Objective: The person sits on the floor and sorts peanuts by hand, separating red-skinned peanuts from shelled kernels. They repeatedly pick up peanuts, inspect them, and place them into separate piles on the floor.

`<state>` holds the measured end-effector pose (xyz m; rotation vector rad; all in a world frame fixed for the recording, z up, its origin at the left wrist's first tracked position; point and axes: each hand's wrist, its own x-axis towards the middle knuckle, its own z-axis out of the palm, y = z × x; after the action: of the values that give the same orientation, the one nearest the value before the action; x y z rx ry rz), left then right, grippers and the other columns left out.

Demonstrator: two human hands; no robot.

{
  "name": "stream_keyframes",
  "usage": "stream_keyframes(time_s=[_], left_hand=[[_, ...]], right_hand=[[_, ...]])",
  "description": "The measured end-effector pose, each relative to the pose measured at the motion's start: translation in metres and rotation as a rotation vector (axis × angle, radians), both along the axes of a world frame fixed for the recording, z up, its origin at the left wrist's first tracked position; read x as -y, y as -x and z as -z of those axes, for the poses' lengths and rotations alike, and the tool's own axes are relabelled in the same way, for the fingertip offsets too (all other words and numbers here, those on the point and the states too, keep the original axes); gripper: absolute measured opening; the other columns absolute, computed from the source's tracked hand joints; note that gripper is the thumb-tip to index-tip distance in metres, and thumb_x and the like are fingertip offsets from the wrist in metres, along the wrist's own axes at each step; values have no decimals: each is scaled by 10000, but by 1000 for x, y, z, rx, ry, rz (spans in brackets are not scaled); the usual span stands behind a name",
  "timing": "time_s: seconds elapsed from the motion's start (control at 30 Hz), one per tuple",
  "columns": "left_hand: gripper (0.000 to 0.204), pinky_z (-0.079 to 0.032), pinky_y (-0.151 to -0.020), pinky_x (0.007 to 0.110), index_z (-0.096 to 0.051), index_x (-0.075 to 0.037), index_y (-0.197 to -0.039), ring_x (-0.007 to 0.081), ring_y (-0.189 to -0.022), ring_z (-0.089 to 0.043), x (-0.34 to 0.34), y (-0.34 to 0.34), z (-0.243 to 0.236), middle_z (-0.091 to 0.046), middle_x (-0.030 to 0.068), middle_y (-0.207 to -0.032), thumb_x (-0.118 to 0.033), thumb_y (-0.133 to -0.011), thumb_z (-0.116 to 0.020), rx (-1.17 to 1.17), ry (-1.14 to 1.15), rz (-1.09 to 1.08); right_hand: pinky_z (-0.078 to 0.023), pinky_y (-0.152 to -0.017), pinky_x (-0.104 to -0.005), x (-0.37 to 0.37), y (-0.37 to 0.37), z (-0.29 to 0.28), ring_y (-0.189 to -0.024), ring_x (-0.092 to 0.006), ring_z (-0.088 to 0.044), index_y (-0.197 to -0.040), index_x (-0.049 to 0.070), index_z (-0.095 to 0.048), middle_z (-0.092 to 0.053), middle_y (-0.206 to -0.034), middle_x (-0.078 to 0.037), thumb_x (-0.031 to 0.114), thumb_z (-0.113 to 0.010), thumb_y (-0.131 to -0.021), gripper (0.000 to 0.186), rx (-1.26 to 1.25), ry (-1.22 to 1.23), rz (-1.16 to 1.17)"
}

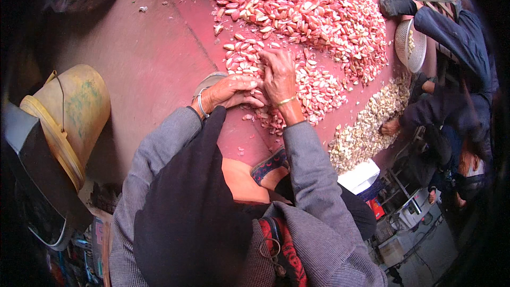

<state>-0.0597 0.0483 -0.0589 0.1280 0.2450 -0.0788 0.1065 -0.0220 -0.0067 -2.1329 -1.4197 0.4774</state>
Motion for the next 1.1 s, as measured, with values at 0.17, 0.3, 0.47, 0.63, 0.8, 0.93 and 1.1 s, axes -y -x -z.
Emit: stream_keyframes(time_s=[0.17, 0.3, 0.47, 0.63, 0.8, 0.93, 1.1], left_hand=[[399, -556, -980, 425, -545, 104, -1287, 294, -1086, -666, -1, -1, -2, -648, 214, -1182, -203, -1032, -541, -18, -17, 43], [397, -558, -974, 417, -545, 111, -1283, 303, -1089, -667, -1, -2, -3, -638, 227, -1202, -199, -1037, -530, -33, -26, 34], [398, -555, -977, 423, -545, 110, -1284, 324, -1109, -661, 0, -3, -3, -634, 237, -1206, -197, -1031, -539, -34, -22, 37], [415, -554, -976, 426, -537, 111, -1295, 340, -1123, -658, 1, -1, 0, -631, 240, -1217, -209, -1030, -540, -23, -21, 33], [434, -555, -978, 431, -514, 122, -1318, 341, -1119, -661, 1, -2, 3, -631, 249, -1227, -211, -1040, -518, 27, -12, 27], [384, -559, -968, 440, -568, 89, -1258, 355, -1125, -659, 1, -2, 0, -633, 223, -1204, -218, -1028, -554, -4, -24, 26], [374, -537, -1002, 476, -543, 97, -1287, 391, -1124, -656, 1, -2, 2, -643, 258, -1196, -183, -1039, -524, -59, -22, 28]], right_hand=[[-505, -802, -394, 14, -9, -10, -869, -292, -636, -975, 48, -704, -684, -928, -115, -77, -557, -818, 248, -94, 21, 83], [-524, -840, -398, -14, -28, -4, -951, -293, -666, -1079, 36, -689, -686, -1002, -132, -105, -522, -820, 339, -43, -58, 106], [-448, -987, -440, -53, -35, 7, -1115, -331, -571, -1267, 90, -643, -628, -1185, -123, -49, -596, -805, 484, 166, -128, -65], [-460, -870, -416, -30, -26, 2, -951, -294, -606, -877, 65, -706, -659, -910, -81, -42, -617, -794, 162, 5, -79, 6], [-516, -761, -368, -10, -28, -7, -840, -274, -654, -835, 32, -672, -647, -826, -117, -133, -473, -782, 265, -266, -76, 235], [-520, -900, -382, -33, -33, -5, -950, -283, -672, -1018, 43, -694, -687, -979, -134, -120, -486, -787, 351, -134, -111, 188], [-423, -1048, -451, -73, -16, 9, -1179, -356, -554, -1272, 51, -627, -611, -1247, -158, -69, -556, -785, 506, 83, -179, -79]])
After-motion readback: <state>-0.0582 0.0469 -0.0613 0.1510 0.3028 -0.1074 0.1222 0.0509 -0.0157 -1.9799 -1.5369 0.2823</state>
